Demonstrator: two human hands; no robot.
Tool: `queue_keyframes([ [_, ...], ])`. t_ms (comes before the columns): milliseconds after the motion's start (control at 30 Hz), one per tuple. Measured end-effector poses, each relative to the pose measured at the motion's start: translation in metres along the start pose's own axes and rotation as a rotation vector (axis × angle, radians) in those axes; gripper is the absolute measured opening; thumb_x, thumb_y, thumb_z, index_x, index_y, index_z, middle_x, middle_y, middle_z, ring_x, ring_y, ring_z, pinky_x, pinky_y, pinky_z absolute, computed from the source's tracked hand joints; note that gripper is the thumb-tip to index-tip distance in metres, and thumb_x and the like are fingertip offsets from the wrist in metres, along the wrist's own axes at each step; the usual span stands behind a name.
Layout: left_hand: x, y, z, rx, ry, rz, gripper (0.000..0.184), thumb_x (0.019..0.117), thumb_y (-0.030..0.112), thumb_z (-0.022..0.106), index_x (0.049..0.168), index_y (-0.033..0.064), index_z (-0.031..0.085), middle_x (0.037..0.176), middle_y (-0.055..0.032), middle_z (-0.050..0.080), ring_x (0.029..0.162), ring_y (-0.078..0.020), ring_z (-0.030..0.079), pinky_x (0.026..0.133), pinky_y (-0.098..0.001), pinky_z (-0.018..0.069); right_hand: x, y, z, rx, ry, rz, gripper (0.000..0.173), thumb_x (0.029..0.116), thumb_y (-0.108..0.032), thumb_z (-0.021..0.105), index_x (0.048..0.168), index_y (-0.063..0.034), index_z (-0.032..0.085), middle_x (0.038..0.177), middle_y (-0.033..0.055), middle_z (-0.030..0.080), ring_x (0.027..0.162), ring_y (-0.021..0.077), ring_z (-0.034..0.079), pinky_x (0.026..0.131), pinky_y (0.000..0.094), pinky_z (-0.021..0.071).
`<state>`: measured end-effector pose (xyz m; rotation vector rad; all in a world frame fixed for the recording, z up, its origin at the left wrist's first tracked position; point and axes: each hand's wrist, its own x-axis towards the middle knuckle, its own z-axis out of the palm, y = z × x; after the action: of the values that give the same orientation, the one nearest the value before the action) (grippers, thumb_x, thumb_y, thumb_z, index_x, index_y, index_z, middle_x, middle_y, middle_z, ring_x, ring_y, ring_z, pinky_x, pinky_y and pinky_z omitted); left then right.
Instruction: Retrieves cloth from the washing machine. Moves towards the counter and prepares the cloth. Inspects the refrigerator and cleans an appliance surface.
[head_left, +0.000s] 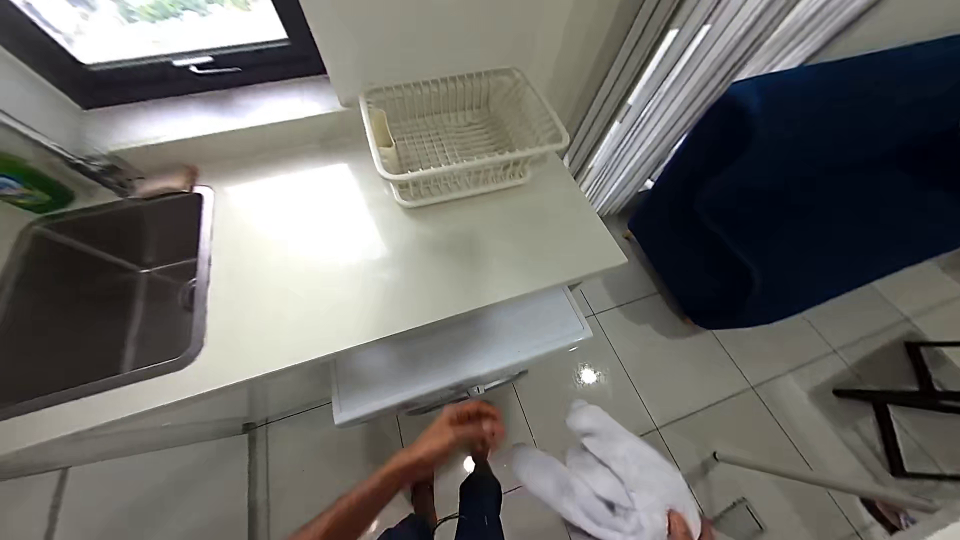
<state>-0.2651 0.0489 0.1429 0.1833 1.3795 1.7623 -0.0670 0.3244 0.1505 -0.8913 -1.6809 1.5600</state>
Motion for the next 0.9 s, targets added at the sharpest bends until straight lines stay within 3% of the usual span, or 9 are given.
queue_keyframes([
  [100, 0.047, 0.098, -0.05, -0.03, 0.396, 0.219, 0.031, 0.1066, 0.016, 0.044, 0.126, -0.004, 0.058, 0.105, -0.0115, 0.073, 0.092, -0.0195, 0.072, 0.082, -0.0376, 0.0602, 0.074, -0.057, 0.07, 0.171, -0.176, -0.174, 0.036, 0.0998, -0.032, 0.057, 0.131, -0.0131, 0.057, 0.116, -0.0119, 0.069, 0.107, 0.0013, 0.066, 0.097, 0.0259, 0.0559],
  [167, 0.093, 0.145, -0.093, -0.159, 0.573, 0.229, 0.03, 0.1101, 0.019, 0.04, 0.125, -0.0017, 0.056, 0.105, -0.0105, 0.072, 0.093, -0.0187, 0.071, 0.085, -0.037, 0.059, 0.125, -0.088, 0.124, 0.248, -0.289, -0.292, 0.039, 0.098, -0.036, 0.059, 0.13, -0.0141, 0.058, 0.114, -0.0126, 0.07, 0.105, 0.0019, 0.067, 0.095, 0.0261, 0.0564],
  [267, 0.158, 0.195, -0.141, -0.325, 0.75, 0.14, 0.038, 0.1099, 0.027, 0.041, 0.137, 0.0002, 0.046, 0.116, -0.0139, 0.071, 0.096, -0.02, 0.073, 0.085, -0.0351, 0.0597, 0.183, -0.114, 0.203, 0.081, -0.489, -0.419, 0.045, 0.0991, -0.031, 0.058, 0.128, 0.0037, 0.055, 0.11, -0.0007, 0.068, 0.101, 0.0032, 0.067, 0.093, 0.0268, 0.0578],
  [333, 0.201, 0.211, -0.163, -0.381, 0.854, 0.128, 0.046, 0.1095, 0.026, 0.045, 0.146, -0.0005, 0.038, 0.127, -0.0187, 0.064, 0.101, -0.0227, 0.071, 0.087, -0.0352, 0.059, 0.217, -0.105, 0.249, -0.312, -0.58, -0.487, 0.056, 0.0964, -0.043, 0.062, 0.126, 0.0039, 0.063, 0.112, 0.0115, 0.071, 0.101, 0.015, 0.069, 0.088, 0.038, 0.0595],
  [433, 0.258, 0.223, -0.179, -0.47, 0.987, 0.149, 0.048, 0.1062, 0.019, 0.053, 0.146, -0.0016, 0.036, 0.126, -0.0212, 0.063, 0.101, -0.0238, 0.07, 0.085, -0.0352, 0.0599, 0.261, -0.048, 0.301, -0.877, -0.796, -0.599, 0.077, 0.0877, -0.069, 0.062, 0.145, -0.018, 0.059, 0.154, 0.0189, 0.048, 0.14, 0.0416, 0.046, 0.106, 0.0686, 0.0384],
  [533, 0.298, 0.236, -0.174, -0.595, 1.134, 0.178, 0.057, 0.1025, 0.016, 0.061, 0.149, -0.0002, 0.034, 0.128, -0.0233, 0.059, 0.096, -0.0241, 0.069, 0.08, -0.0334, 0.0598, 0.286, 0.005, 0.322, -1.016, -0.889, -0.696, 0.089, 0.0837, -0.088, 0.043, 0.156, -0.0369, 0.045, 0.169, 0.0105, 0.029, 0.157, 0.0404, 0.02, 0.118, 0.0757, 0.014],
  [633, 0.311, 0.25, -0.167, -0.727, 1.197, 0.183, 0.055, 0.0976, 0.008, 0.064, 0.145, 0.0022, 0.037, 0.12, -0.022, 0.059, 0.087, -0.025, 0.068, 0.072, -0.0348, 0.0606, 0.298, 0.007, 0.326, -0.99, -0.879, -0.732, 0.077, 0.0901, -0.079, 0.043, 0.153, -0.0354, 0.05, 0.166, 0.0084, 0.037, 0.155, 0.036, 0.026, 0.118, 0.0739, 0.0164],
  [800, 0.297, 0.258, -0.17, -0.864, 1.053, 0.346, 0.044, 0.0956, -0.001, 0.056, 0.137, 0.0001, 0.041, 0.114, -0.0207, 0.059, 0.091, -0.0278, 0.068, 0.079, -0.0405, 0.0612, 0.293, 0.007, 0.334, -0.981, -0.824, -0.688, 0.067, 0.0948, -0.066, 0.042, 0.15, -0.0307, 0.054, 0.164, 0.0108, 0.04, 0.155, 0.0385, 0.027, 0.118, 0.0724, 0.0169],
  [900, 0.274, 0.254, -0.177, -0.939, 1.045, 0.357, 0.037, 0.0955, 0.001, 0.055, 0.131, 0.0027, 0.045, 0.108, -0.0185, 0.06, 0.088, -0.0274, 0.068, 0.079, -0.0414, 0.061, 0.264, 0.003, 0.34, -0.908, -0.885, -0.742, 0.06, 0.0969, -0.056, 0.045, 0.147, -0.0262, 0.059, 0.159, 0.0147, 0.045, 0.15, 0.0435, 0.034, 0.11, 0.0711, 0.033],
])
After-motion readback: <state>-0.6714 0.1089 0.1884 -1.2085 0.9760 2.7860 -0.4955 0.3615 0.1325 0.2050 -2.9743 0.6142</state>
